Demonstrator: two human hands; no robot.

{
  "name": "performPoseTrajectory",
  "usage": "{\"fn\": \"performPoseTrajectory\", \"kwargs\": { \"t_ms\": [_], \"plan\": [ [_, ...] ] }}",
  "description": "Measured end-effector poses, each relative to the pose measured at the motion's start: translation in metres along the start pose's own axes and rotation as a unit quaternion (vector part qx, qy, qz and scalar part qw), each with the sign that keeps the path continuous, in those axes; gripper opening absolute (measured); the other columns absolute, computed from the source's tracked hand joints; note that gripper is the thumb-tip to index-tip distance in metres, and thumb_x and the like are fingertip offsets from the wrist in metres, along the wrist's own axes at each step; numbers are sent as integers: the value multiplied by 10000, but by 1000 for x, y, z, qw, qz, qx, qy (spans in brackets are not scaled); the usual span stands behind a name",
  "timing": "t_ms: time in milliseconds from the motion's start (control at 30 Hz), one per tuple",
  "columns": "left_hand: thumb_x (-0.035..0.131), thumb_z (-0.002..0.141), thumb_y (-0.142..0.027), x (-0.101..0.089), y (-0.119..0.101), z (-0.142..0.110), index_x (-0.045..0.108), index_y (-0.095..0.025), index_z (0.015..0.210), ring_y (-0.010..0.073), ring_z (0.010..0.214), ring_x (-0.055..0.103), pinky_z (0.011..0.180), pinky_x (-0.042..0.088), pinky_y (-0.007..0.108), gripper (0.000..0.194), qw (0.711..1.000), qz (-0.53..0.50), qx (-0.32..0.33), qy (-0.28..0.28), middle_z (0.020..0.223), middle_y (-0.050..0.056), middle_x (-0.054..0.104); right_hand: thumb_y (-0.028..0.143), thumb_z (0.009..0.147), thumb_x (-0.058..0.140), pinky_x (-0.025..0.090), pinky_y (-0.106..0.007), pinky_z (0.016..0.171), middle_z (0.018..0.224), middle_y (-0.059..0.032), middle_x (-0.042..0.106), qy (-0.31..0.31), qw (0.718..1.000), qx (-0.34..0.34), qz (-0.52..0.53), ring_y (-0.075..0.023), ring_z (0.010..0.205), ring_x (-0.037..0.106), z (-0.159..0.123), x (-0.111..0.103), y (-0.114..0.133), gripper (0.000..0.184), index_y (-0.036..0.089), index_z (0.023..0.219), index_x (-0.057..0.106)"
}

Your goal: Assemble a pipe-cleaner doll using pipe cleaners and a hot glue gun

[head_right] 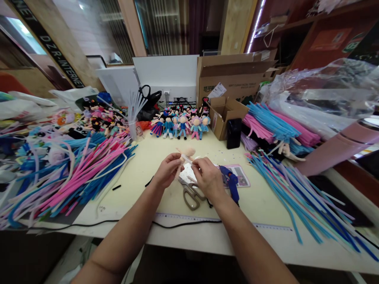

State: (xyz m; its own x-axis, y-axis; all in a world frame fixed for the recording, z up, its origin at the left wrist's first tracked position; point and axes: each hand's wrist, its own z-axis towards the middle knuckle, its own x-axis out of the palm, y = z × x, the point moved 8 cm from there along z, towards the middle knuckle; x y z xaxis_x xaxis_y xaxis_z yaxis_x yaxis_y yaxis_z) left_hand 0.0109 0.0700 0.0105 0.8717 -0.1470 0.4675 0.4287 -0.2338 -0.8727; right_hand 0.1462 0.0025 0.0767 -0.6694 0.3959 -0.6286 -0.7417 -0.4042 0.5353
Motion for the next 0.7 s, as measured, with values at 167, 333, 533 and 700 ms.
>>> {"fn": "performPoseTrajectory", "kwargs": {
  "t_ms": [167, 333, 533, 700],
  "plan": [
    [799, 527, -269, -1, -3, 1, 572, -175, 853, 75, 484, 563, 495, 429, 208, 408, 1000, -25, 1, 8, 670, -43, 610, 258, 878, 544, 418, -278, 683, 791, -26, 596, -14, 999, 10, 32, -159, 731, 565, 3, 1, 0, 91, 199, 826, 591],
    [812, 523, -266, -1, -6, 0, 561, -182, 866, 79, 479, 576, 491, 434, 205, 433, 999, -47, -1, 13, 663, -50, 610, 266, 863, 583, 410, -268, 667, 748, -8, 574, -31, 996, 31, 82, -144, 693, 541, 6, 1, -4, 110, 194, 780, 587],
    [819, 542, -278, 2, -10, -2, 558, -173, 884, 88, 493, 589, 496, 447, 206, 443, 998, -51, 15, 36, 669, -46, 621, 359, 806, 655, 393, -268, 612, 694, 10, 555, -64, 985, 84, 134, -130, 622, 502, 3, 3, -21, 211, 196, 704, 566],
    [809, 572, -271, 4, -11, -3, 559, -162, 884, 90, 508, 598, 496, 441, 198, 415, 997, -44, 26, 54, 678, -41, 620, 404, 735, 713, 351, -255, 542, 605, 54, 472, -70, 968, 158, 183, -111, 556, 429, -1, 10, -37, 289, 208, 692, 505]
  ]
}}
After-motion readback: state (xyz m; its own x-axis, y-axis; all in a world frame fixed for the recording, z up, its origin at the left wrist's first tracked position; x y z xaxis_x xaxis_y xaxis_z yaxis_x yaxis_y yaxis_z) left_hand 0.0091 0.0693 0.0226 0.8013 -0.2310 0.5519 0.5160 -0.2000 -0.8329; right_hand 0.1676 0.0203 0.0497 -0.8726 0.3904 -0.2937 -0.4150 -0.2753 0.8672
